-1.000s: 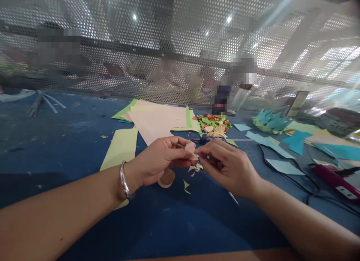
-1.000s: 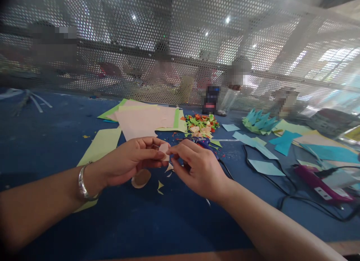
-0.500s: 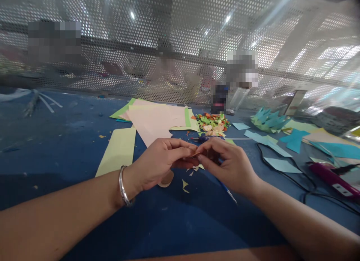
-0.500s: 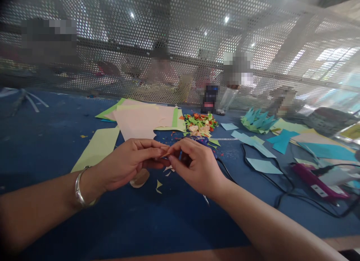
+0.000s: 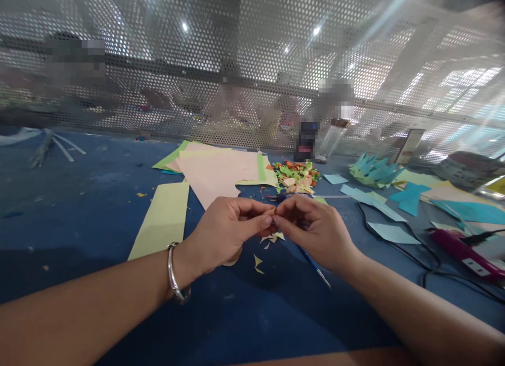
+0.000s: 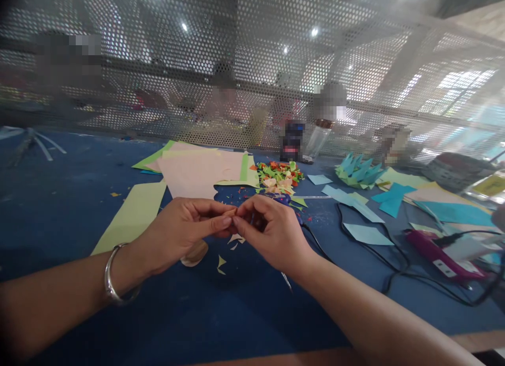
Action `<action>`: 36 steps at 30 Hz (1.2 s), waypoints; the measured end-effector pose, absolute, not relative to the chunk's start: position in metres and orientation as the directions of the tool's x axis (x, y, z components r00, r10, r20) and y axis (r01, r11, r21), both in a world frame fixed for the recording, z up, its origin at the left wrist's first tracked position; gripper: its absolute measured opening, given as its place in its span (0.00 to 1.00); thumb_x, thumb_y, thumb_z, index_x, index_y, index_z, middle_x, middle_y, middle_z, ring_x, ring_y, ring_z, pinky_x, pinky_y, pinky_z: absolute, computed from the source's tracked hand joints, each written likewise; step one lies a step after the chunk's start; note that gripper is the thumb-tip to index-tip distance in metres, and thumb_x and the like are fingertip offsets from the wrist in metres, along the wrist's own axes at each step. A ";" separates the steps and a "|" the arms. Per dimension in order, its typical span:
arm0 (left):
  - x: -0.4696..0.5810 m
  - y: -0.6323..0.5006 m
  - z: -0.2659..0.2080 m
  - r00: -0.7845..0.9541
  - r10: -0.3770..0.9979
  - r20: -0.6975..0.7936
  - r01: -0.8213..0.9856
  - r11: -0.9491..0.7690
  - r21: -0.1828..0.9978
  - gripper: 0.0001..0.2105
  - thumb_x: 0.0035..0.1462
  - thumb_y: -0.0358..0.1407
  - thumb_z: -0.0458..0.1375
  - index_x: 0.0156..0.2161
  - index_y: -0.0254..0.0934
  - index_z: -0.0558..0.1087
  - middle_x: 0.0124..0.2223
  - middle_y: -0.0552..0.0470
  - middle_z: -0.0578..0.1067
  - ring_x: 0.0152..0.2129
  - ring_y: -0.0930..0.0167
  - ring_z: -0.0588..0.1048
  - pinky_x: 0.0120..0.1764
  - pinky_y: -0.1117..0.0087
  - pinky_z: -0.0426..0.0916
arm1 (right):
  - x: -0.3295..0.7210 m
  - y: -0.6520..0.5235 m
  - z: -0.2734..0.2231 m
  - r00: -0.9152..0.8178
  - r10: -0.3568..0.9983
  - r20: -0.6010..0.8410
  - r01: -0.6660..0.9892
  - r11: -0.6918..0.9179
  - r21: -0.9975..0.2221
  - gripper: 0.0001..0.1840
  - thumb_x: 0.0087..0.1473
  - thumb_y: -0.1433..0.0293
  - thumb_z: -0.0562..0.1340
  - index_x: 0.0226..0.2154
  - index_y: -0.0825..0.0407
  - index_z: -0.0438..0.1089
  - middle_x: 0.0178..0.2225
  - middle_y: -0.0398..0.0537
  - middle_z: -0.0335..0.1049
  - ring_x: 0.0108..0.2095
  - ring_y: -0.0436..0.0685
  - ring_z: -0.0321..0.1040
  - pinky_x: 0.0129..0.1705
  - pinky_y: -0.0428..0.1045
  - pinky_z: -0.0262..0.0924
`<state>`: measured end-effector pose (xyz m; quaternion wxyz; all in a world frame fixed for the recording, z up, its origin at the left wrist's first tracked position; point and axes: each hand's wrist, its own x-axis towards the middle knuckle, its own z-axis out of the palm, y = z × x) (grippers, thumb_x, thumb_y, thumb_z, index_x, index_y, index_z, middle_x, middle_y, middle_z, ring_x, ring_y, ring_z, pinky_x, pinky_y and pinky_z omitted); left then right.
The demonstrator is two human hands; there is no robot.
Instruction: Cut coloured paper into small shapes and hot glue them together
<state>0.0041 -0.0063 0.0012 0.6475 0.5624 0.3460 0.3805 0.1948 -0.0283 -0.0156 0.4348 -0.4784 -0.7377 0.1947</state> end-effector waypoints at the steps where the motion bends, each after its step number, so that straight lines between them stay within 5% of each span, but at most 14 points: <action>1: 0.004 -0.006 0.000 0.472 0.882 -0.021 -0.099 0.077 0.992 0.11 0.49 0.37 0.72 0.38 0.36 0.83 0.36 0.51 0.83 0.33 0.74 0.80 0.43 0.73 0.74 | 0.195 -0.028 -0.016 -0.166 0.873 0.458 0.541 0.469 -0.698 0.04 0.57 0.68 0.64 0.33 0.52 0.71 0.29 0.43 0.72 0.25 0.49 0.66 0.26 0.45 0.61; 36: 0.003 0.003 -0.013 0.551 0.834 0.013 0.037 -0.041 0.998 0.11 0.53 0.42 0.69 0.35 0.35 0.80 0.33 0.51 0.81 0.32 0.70 0.79 0.43 0.68 0.75 | 0.199 -0.029 -0.015 -0.245 0.807 0.537 0.555 0.571 -0.605 0.02 0.60 0.69 0.65 0.36 0.51 0.72 0.28 0.40 0.69 0.26 0.47 0.64 0.27 0.43 0.60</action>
